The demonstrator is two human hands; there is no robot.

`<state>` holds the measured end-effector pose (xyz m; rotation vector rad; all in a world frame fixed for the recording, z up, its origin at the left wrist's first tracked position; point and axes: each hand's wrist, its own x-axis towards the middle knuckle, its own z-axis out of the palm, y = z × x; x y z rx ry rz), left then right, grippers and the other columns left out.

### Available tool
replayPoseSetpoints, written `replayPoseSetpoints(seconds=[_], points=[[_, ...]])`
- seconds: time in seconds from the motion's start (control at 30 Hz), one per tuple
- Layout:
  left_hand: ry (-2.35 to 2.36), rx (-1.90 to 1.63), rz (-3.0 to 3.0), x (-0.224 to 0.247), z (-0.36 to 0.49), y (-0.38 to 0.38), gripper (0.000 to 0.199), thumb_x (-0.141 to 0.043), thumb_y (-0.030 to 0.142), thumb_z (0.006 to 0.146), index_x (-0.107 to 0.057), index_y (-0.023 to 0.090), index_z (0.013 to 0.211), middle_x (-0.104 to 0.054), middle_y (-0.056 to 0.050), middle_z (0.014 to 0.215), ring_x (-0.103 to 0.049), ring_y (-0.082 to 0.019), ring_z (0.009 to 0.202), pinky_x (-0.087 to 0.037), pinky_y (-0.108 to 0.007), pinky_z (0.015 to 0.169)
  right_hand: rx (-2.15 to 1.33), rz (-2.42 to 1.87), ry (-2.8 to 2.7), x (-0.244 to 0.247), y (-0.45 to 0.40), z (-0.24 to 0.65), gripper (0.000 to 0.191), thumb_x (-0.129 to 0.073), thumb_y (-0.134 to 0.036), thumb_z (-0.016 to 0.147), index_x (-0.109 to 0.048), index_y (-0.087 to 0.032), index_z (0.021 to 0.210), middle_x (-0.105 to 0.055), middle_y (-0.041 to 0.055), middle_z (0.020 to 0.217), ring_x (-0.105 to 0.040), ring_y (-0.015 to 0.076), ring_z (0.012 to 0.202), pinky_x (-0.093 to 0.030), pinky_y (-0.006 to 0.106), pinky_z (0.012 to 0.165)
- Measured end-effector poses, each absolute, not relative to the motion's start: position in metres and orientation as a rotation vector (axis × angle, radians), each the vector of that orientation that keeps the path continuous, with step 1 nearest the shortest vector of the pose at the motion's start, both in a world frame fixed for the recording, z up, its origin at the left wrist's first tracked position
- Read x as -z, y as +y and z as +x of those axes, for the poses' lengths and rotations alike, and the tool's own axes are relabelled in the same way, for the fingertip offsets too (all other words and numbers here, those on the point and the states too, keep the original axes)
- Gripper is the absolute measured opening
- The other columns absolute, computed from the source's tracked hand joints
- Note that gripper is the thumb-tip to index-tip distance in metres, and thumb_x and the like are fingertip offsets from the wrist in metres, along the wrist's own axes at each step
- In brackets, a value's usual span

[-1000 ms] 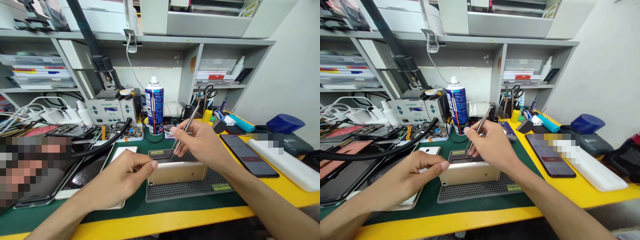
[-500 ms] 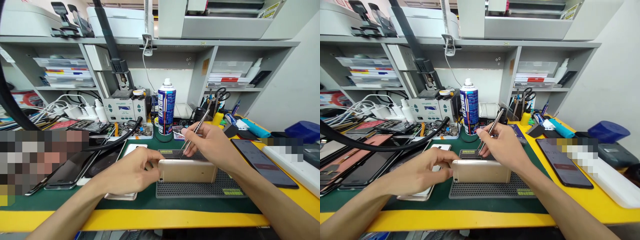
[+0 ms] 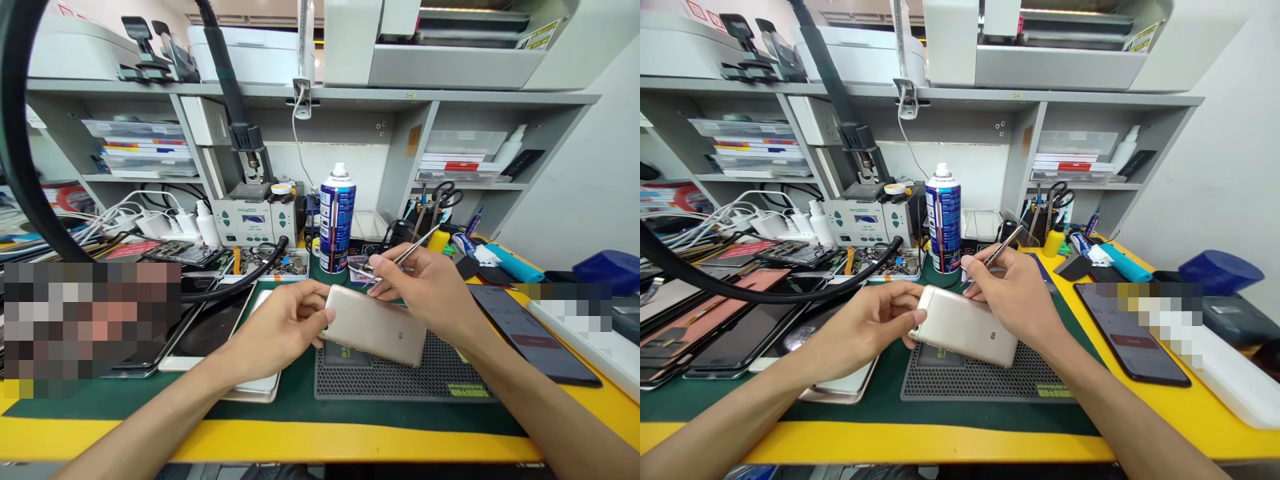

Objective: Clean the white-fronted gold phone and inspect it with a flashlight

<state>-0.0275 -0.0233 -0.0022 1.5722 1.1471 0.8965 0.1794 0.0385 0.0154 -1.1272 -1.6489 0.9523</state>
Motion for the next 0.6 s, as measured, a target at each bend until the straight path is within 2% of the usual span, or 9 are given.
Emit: replayPoseSetpoints(seconds=[0.13,0.3,0.4,0.6], points=[[1.192,-1.119,1.487,-0.002,-0.026,-0.023,0.035,-0.060,0.037,0.093,-0.061,0.013,0.119,-0.070,-0.004,0.089,-0.068,-0.016,0.071,-0.060,-0.029,0.065,-0.901,-1.087,-1.614,-0.014,0.037,0.180,0.030,-0.073,-0.047,0.084,-0.068,-0.017,0.086,-0.072,0.0020,0.067,-0.075,0.0201,0.063,-0.066,0.027,0.057],[1.297,-1.282,1.509,-0.005,-0.027,-0.024,0.030,-0.060,0.037,0.094,-0.067,0.014,0.112,-0.073,-0.005,0.095,-0.069,-0.013,0.059,-0.055,-0.027,0.062,-0.913,-1.072,-1.641,-0.016,0.032,0.178,0.027,-0.075,-0.044,0.083,-0.070,-0.018,0.083,-0.072,0.0015,0.064,-0.074,0.0185,0.060,-0.065,0.024,0.054],[1.318,-1.302,1.511,-0.006,-0.026,-0.027,0.029,-0.060,0.037,0.094,-0.068,0.014,0.111,-0.074,-0.004,0.095,-0.067,-0.012,0.056,-0.053,-0.025,0.060,-0.891,-1.022,-1.606,-0.017,0.030,0.176,0.025,-0.075,-0.042,0.083,-0.070,-0.018,0.083,-0.073,0.0017,0.065,-0.075,0.0194,0.061,-0.066,0.026,0.057],[1.319,-1.326,1.528,-0.004,-0.026,-0.029,0.029,-0.059,0.034,0.094,-0.069,0.014,0.113,-0.073,-0.003,0.089,-0.066,-0.011,0.057,-0.053,-0.025,0.060,-0.558,-0.850,-1.447,-0.020,0.014,0.175,0.015,-0.072,-0.034,0.088,-0.068,-0.020,0.087,-0.075,0.0024,0.075,-0.076,0.0212,0.068,-0.068,0.033,0.066]])
